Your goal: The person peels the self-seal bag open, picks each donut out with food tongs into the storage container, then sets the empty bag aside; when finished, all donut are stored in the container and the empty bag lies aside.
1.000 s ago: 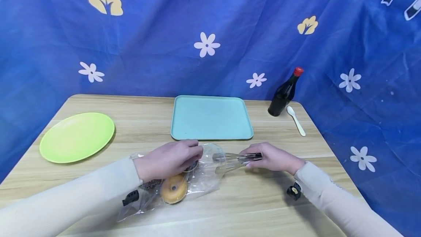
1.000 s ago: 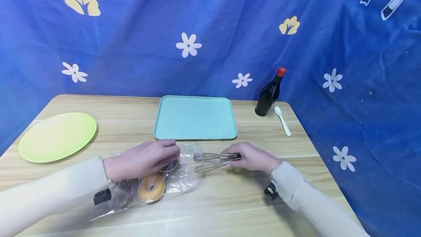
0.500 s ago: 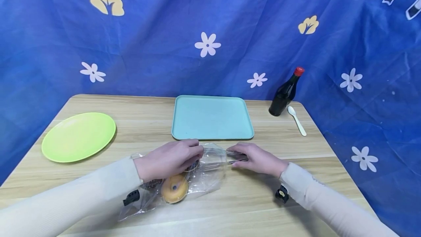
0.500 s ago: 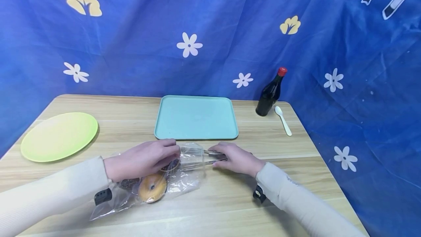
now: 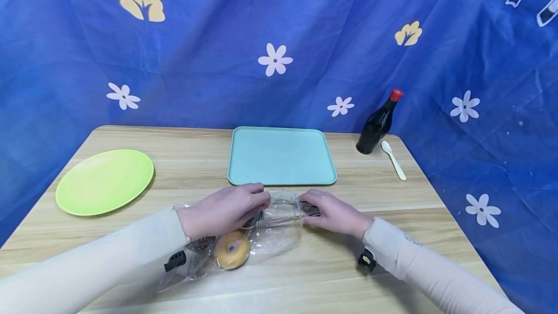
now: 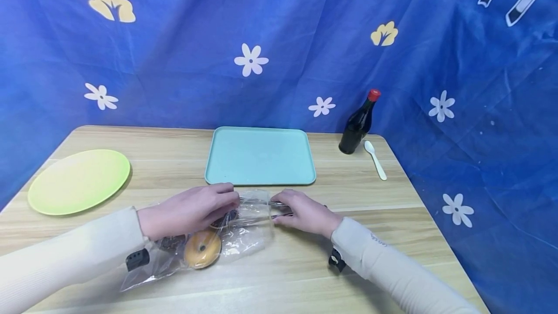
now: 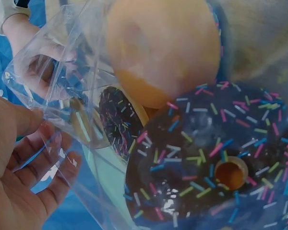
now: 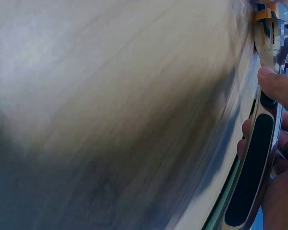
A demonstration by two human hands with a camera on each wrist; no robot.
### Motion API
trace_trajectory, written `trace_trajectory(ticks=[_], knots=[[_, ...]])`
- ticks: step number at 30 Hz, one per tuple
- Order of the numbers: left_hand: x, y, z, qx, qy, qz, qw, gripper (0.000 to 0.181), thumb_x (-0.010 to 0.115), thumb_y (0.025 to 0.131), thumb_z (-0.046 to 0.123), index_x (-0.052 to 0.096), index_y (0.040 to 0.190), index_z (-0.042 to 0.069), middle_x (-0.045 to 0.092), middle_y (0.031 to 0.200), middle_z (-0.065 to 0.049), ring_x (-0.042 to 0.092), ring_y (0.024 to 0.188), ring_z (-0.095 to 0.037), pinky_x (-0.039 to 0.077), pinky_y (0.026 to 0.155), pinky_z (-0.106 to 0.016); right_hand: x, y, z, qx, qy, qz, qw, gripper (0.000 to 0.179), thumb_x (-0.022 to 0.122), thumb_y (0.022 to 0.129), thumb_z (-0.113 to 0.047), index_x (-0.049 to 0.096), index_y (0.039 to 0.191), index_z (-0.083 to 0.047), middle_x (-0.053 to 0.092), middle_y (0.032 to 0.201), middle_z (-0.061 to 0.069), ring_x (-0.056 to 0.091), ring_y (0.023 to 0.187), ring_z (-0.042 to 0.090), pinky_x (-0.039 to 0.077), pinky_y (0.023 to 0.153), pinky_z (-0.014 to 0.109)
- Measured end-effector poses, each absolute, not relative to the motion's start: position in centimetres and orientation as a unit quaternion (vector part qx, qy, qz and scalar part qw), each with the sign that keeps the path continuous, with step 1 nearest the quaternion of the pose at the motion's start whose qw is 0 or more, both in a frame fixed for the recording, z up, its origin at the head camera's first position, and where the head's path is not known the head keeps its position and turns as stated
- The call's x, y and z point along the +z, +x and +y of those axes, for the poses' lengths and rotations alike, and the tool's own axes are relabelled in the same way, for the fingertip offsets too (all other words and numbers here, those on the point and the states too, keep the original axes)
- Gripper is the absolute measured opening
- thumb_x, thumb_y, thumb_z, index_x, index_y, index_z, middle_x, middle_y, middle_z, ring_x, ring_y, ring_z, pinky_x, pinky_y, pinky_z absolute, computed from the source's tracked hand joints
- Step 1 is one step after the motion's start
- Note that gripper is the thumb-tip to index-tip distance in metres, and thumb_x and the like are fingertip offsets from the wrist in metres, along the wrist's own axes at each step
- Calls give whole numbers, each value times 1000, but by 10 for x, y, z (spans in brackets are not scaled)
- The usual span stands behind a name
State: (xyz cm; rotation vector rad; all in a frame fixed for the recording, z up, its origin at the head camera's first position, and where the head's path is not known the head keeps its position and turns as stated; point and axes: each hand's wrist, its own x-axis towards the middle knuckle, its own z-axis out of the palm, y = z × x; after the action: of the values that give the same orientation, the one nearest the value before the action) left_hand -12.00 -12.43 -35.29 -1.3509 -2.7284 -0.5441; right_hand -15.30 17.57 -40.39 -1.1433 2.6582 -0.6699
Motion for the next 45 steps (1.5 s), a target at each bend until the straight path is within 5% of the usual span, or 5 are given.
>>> trace_trajectory(ticks=[22, 45], knots=[[-356, -120, -126, -181, -446, -876, 37, 10, 63, 105, 14, 62, 95, 15, 55, 85, 7, 46, 71, -2, 49, 63, -19, -402, -154, 192, -266, -401, 872, 87, 39, 76, 97, -25, 71, 132, -9, 76, 123, 4, 72, 114, 17, 58, 101, 33], [-357, -123, -127, -187, -440, -878, 15, 12, 65, 103, 12, 58, 95, 18, 55, 86, 8, 46, 72, -3, 49, 63, -18, -390, -164, 296, -291, -311, 903, 61, 34, 79, 94, -18, 74, 126, -7, 78, 120, 9, 75, 109, 26, 62, 92, 37]])
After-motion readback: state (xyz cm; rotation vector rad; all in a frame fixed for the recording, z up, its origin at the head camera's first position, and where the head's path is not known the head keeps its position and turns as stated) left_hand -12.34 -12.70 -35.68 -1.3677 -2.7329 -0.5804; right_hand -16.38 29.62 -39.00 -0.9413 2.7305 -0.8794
